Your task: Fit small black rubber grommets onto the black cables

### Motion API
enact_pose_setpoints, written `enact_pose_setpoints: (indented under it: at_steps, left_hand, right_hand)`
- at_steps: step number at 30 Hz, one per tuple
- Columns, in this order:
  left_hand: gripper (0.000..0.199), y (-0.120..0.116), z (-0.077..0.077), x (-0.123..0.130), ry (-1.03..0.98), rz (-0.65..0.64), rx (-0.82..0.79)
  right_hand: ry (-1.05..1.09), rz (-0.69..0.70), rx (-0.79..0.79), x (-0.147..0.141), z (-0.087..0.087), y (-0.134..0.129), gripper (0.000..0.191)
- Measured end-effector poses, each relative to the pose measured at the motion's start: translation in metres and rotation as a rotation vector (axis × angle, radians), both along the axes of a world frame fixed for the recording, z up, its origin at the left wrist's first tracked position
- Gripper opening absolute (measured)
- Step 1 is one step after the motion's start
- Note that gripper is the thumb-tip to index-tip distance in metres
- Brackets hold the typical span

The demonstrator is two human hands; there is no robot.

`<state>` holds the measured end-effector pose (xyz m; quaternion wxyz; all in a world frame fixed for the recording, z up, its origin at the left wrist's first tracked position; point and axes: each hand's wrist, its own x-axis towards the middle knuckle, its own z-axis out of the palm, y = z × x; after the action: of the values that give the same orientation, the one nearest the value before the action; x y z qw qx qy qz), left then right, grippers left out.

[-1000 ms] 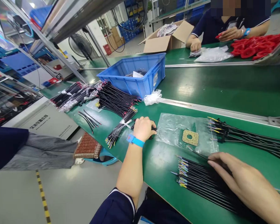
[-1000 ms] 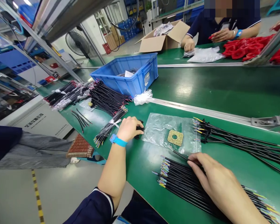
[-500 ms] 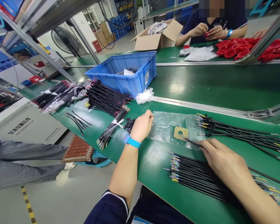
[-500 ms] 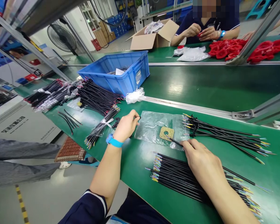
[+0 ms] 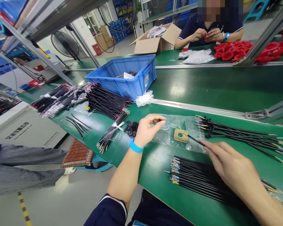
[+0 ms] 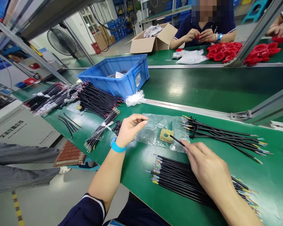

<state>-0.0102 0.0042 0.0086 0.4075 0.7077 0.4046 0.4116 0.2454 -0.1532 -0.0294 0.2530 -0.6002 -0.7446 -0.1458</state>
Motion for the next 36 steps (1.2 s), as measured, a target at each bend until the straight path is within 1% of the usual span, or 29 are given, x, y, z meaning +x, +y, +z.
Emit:
enact_pose_setpoints:
  at_steps: [2,4,5,7,10,12,15,18,22,25,29,32,36]
  left_hand:
    - [0.016,-0.002,0.000,0.002,-0.093,-0.072,-0.041]
    - [0.024,-0.005,0.000,0.005,-0.170,-0.146,-0.106]
    - [0.027,-0.007,0.000,0.007,-0.202,-0.183,-0.164]
    - [0.032,-0.011,0.000,0.012,-0.281,-0.248,-0.325]
    - [0.033,-0.020,0.000,0.020,-0.459,-0.325,-0.553]
    - [0.035,-0.025,0.000,0.026,-0.562,-0.369,-0.649]
    - [0.038,-0.031,0.001,0.032,-0.631,-0.416,-0.731]
    - [0.040,-0.034,0.001,0.035,-0.658,-0.414,-0.764]
    - [0.043,-0.035,-0.003,0.038,-0.690,-0.347,-0.804]
    - [0.042,-0.035,-0.004,0.039,-0.716,-0.309,-0.879]
    - [0.038,-0.039,-0.003,0.040,-0.753,-0.338,-0.998]
    - [0.041,-0.043,0.000,0.041,-0.789,-0.379,-1.037]
    - [0.046,-0.047,0.001,0.043,-0.821,-0.401,-1.070]
  right_hand:
    - [0.113,0.021,0.043,-0.007,0.014,-0.004,0.029]
    - [0.157,0.023,0.089,-0.012,0.024,-0.008,0.035]
    - [0.162,0.018,0.109,-0.014,0.028,-0.011,0.040]
    - [0.158,-0.002,0.144,-0.017,0.031,-0.014,0.050]
    - [0.110,-0.040,0.198,-0.019,0.032,-0.018,0.062]
    - [0.074,-0.057,0.232,-0.021,0.033,-0.019,0.068]
    - [0.052,-0.046,0.247,-0.023,0.034,-0.021,0.074]
    - [0.057,-0.036,0.238,-0.023,0.035,-0.022,0.075]
    - [0.056,-0.062,0.258,-0.023,0.035,-0.023,0.078]
    - [0.040,-0.047,0.280,-0.023,0.035,-0.023,0.079]
    - [-0.043,-0.036,0.303,-0.025,0.037,-0.022,0.081]
    - [-0.103,-0.033,0.324,-0.026,0.038,-0.020,0.085]
    - [-0.093,0.002,0.322,-0.023,0.034,-0.019,0.084]
